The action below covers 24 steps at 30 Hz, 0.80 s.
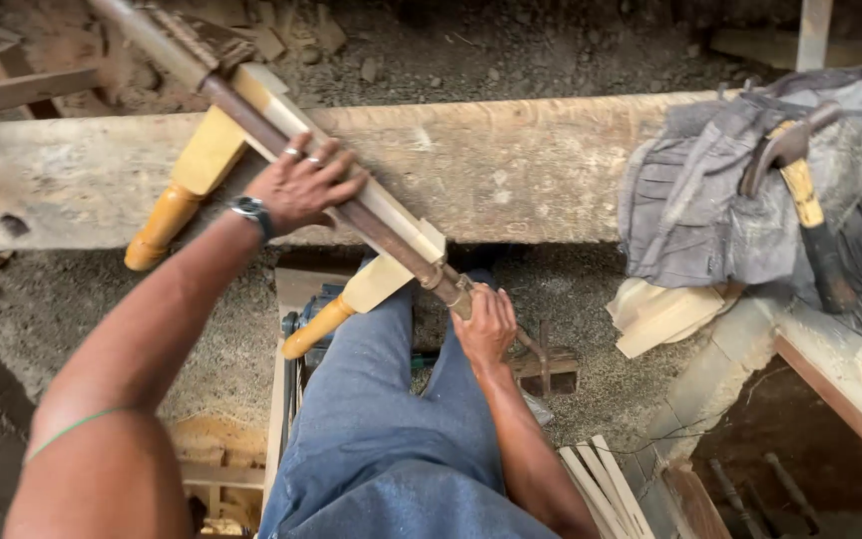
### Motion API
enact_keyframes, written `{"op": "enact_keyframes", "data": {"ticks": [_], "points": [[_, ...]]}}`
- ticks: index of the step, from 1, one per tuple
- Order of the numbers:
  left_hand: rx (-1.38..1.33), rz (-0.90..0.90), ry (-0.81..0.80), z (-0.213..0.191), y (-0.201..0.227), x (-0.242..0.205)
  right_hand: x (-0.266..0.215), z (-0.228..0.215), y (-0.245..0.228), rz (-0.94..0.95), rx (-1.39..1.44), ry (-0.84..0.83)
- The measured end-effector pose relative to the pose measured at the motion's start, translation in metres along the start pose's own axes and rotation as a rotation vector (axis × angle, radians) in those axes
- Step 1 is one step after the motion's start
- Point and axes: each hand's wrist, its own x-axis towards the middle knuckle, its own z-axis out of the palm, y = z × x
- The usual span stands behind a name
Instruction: The person positions a wooden frame on a workbench and secures it using a large metal pipe clamp. They tighten the clamp by turning the threaded rod with their hands and then use a hammer to tap the wooden frame into place.
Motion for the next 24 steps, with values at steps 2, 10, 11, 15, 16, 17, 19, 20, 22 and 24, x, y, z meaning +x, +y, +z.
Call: {"op": "enact_keyframes", "data": {"ticks": [2, 10, 11, 15, 16, 17, 19, 20, 22, 24], "points": [[0.11, 0.057, 0.038, 0.003, -0.018, -0.003, 0.0, 0.01, 0.006, 0.008, 0.045, 0.004], [0.185, -0.029, 0.238, 0.028, -0.048, -0.031, -0.015, 0.02, 0.011, 0.055, 0.055, -0.205], [0.184, -0.025, 0.239, 0.031, -0.047, -0.03, -0.021, 0.015, 0.007, 0.059, 0.053, -0.205], [0.215, 0.092, -0.04, 0.035, -0.058, -0.019, -0.019, 0.012, -0.001, 0.074, 0.101, -0.181], [0.218, 0.149, -0.053, 0.033, -0.058, -0.018, -0.021, 0.007, -0.004, 0.095, 0.115, -0.196], [0.203, 0.155, -0.058, 0.034, -0.056, -0.018, -0.025, 0.004, -0.006, 0.1, 0.112, -0.211], [0.212, 0.205, 0.021, 0.031, -0.062, -0.017, -0.021, 0.006, -0.011, 0.084, 0.098, -0.175], [0.208, 0.213, 0.025, 0.031, -0.064, -0.014, -0.022, 0.005, -0.009, 0.091, 0.092, -0.178], [0.181, 0.195, 0.163, 0.026, -0.074, -0.01, -0.017, 0.01, -0.006, 0.116, 0.069, -0.222], [0.185, 0.221, 0.09, 0.047, -0.069, -0.016, -0.051, 0.031, -0.007, 0.183, 0.096, -0.301]]}}
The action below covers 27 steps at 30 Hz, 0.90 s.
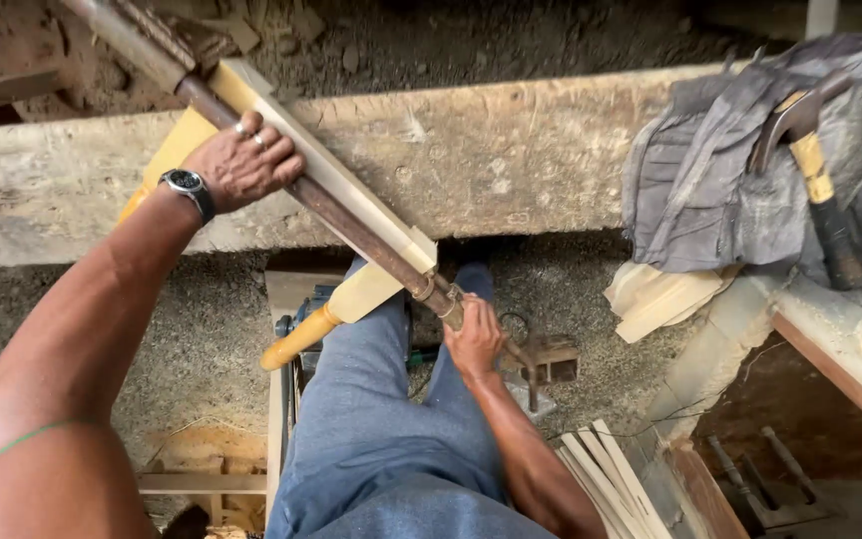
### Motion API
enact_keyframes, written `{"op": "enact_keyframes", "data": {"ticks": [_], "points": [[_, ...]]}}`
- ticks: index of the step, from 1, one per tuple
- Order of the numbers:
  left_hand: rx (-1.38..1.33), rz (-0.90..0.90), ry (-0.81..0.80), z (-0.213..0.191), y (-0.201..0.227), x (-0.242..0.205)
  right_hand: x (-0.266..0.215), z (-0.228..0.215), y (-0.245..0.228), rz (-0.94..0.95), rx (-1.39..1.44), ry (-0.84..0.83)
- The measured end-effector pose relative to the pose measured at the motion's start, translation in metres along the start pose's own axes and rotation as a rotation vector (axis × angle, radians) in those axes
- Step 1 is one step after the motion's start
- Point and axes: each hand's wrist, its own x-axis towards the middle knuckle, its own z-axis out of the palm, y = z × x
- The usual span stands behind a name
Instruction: The person positions a wooden frame on a workbench and secures it using a large metal pipe clamp. They tighten the clamp by turning the threaded rod with their hands and then use a hammer to tap the wooden frame into place.
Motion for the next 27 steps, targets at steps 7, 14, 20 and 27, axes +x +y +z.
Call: {"op": "enact_keyframes", "data": {"ticks": [7, 14, 20, 27], "points": [[-0.067, -0.076, 0.175, 0.01, 0.015, -0.017, -0.009, 0.007, -0.001, 0.049, -0.069, -0.053], [-0.147, -0.201, -0.038, 0.018, 0.025, -0.007, 0.013, -0.009, -0.017, -0.047, -0.061, 0.056], [-0.116, -0.501, -0.125, -0.054, 0.058, 0.004, 0.019, -0.025, -0.026, -0.074, -0.104, 0.015], [-1.331, -1.972, 0.664, -0.069, 0.123, 0.068, 0.009, -0.019, -0.011, -0.094, -0.054, -0.118]]}}
